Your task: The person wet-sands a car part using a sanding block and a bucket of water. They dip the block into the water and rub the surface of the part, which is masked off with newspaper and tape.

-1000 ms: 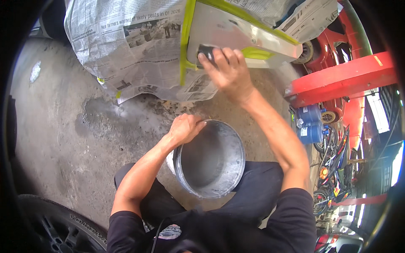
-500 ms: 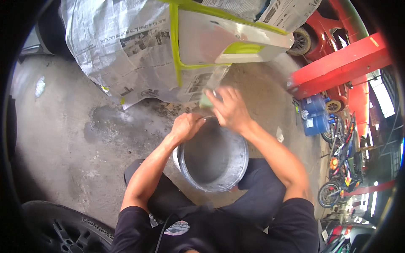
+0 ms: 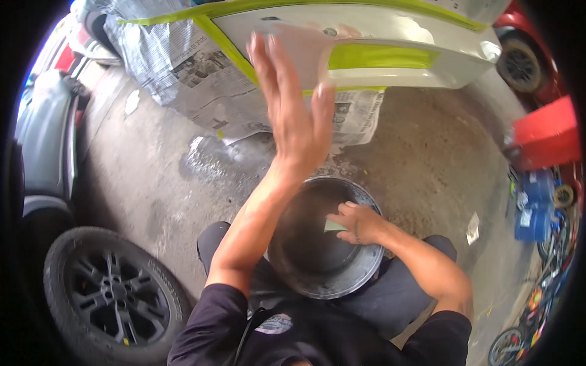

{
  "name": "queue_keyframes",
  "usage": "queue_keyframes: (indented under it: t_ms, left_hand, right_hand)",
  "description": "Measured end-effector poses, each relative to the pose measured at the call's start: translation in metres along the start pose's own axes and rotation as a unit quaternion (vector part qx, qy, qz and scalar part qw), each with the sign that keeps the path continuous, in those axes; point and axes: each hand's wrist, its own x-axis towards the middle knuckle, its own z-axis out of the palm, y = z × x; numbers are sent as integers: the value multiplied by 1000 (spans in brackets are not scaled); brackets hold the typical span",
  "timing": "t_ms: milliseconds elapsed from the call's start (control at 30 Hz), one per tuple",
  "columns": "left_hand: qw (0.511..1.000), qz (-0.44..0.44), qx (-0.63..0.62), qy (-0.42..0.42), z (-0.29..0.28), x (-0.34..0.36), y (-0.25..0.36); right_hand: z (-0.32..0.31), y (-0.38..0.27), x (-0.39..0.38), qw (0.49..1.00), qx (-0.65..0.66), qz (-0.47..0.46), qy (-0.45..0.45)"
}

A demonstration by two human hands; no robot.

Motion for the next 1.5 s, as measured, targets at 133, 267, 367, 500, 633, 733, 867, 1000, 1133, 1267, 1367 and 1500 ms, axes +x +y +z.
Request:
queue_keyframes:
  t_ms: [133, 267, 367, 500, 633, 733, 867, 1000, 1133, 1267, 1367, 1500]
  left_hand:
    - [987, -23, 132, 86, 57, 46, -19]
    - [973, -91, 157, 145, 80, 35, -27]
    - [960, -184, 113, 177, 97, 3, -28]
    - [948, -273, 49, 153, 101, -35, -13]
    - [934, -324, 8, 151, 93, -2, 5]
    - [929, -309, 10, 203, 76, 32, -7]
    - [928, -288, 45, 231, 87, 29, -6]
    - [927, -302, 35, 221, 120, 15, 18]
    - [933, -316, 26, 173, 132, 2, 46]
    - [951, -265, 13, 158, 111, 2, 28]
    - [950, -270, 23, 158, 71, 26, 5]
    - [944, -261, -47, 197, 73, 50, -24]
  right_hand:
    - [-6, 4, 16, 993, -4, -105, 51]
    - [6, 18, 30, 977, 19, -182, 113]
    - [23, 27, 44, 959, 26, -240, 146]
    - [21, 26, 44, 948, 117, -238, 177]
    - [14, 32, 43, 965, 13, -230, 125]
    - [6, 14, 40, 972, 9, -216, 97]
    - [5, 1, 36, 975, 59, -205, 64]
    - [6, 10, 41, 959, 201, -172, 100]
    - [5, 24, 44, 940, 292, -164, 66]
    - [53, 25, 67, 964, 134, -201, 112]
    - [15, 7, 42, 971, 3, -229, 69]
    - [8, 19, 43, 975, -8, -206, 85]
